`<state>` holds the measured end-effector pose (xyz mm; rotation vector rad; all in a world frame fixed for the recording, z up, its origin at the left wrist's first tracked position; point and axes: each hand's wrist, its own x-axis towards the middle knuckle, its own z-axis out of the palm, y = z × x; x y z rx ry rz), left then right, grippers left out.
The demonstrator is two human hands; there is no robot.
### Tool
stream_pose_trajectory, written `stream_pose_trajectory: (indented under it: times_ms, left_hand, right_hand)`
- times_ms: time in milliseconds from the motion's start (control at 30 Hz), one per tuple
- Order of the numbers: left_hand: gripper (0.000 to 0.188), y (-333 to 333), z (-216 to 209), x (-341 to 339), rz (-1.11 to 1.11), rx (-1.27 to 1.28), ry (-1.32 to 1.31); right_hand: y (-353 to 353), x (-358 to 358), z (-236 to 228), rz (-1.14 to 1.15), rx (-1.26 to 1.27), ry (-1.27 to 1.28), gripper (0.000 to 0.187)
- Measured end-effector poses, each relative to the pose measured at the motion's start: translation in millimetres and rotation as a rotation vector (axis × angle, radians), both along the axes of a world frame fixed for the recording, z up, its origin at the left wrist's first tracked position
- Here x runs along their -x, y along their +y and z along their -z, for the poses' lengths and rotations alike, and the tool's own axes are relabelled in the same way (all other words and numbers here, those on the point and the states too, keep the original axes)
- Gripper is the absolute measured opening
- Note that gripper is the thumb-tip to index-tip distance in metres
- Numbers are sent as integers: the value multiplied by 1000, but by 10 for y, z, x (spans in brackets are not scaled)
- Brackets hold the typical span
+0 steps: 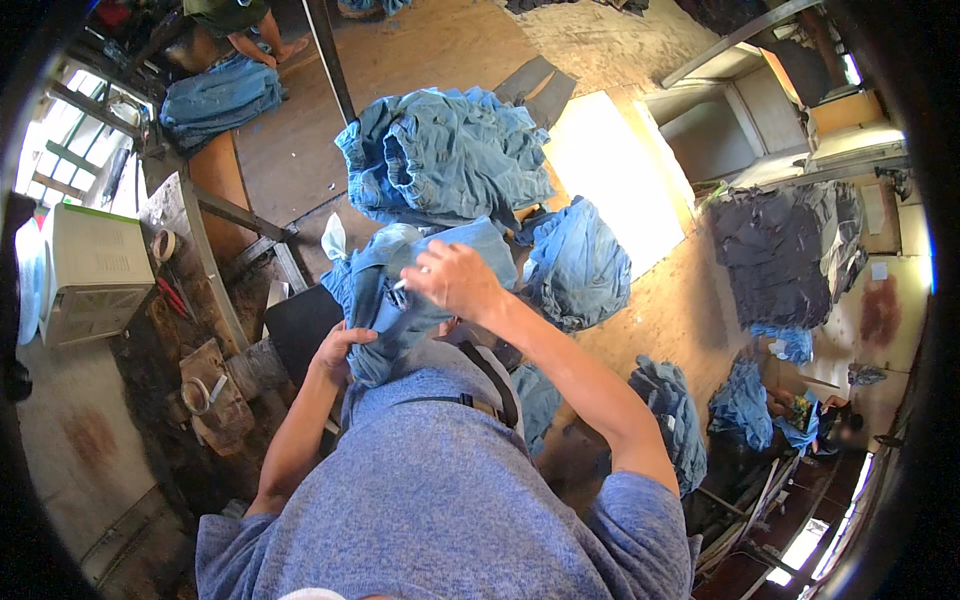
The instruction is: The person scrapes seams and edges of denim jeans with a small metal tool, removing excess thread and fabric. They handle multiple jeans one at a time, turning them over and scraping different areas before placing them aside.
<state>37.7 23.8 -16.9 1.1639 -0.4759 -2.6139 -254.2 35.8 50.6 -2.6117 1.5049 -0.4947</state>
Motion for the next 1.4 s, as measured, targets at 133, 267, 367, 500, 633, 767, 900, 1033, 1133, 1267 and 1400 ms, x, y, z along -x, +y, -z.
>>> stream_pose_trajectory:
  times_ms: [133,267,367,500,633,767,900,1033,1133,1267,1400]
  left_hand:
    - [53,22,23,4,-32,2,65]
    - [53,44,19,18,-37,26,0]
    - [54,41,9,33,-62,55,-21]
    - [55,-2,-4,21,-24,22,-12]
    - [56,-10,3,15,-39,20,13]
    - [50,15,49,29,-101,55,21]
    - [51,17,103,24,-80,44,33]
    - [51,21,107,13,-70,36,53]
    - [52,35,73,19,-90,21,106]
    - [53,37,19,25,-74,44,34]
    - [54,41,13,32,-86,54,29]
  right_hand:
    - [-62,3,-30,177,-191,-122,22]
    - [-119,-8,-66,305,-364,-148,26]
    - [-164,21,-88,219,-489,-258,27]
    - [-193,18,-55,287,-361,-55,26]
    - [-182,28,31,101,-61,-235,14]
    - [-122,158,80,-151,115,93,20]
    - [-166,205,159,-280,140,205,26]
    - [-294,193,261,-101,116,234,30]
    - [-352,223,314,-324,225,160,28]
    - [-387,251,370,-159,146,250,27]
    - [-393,263,413,-344,234,183,22]
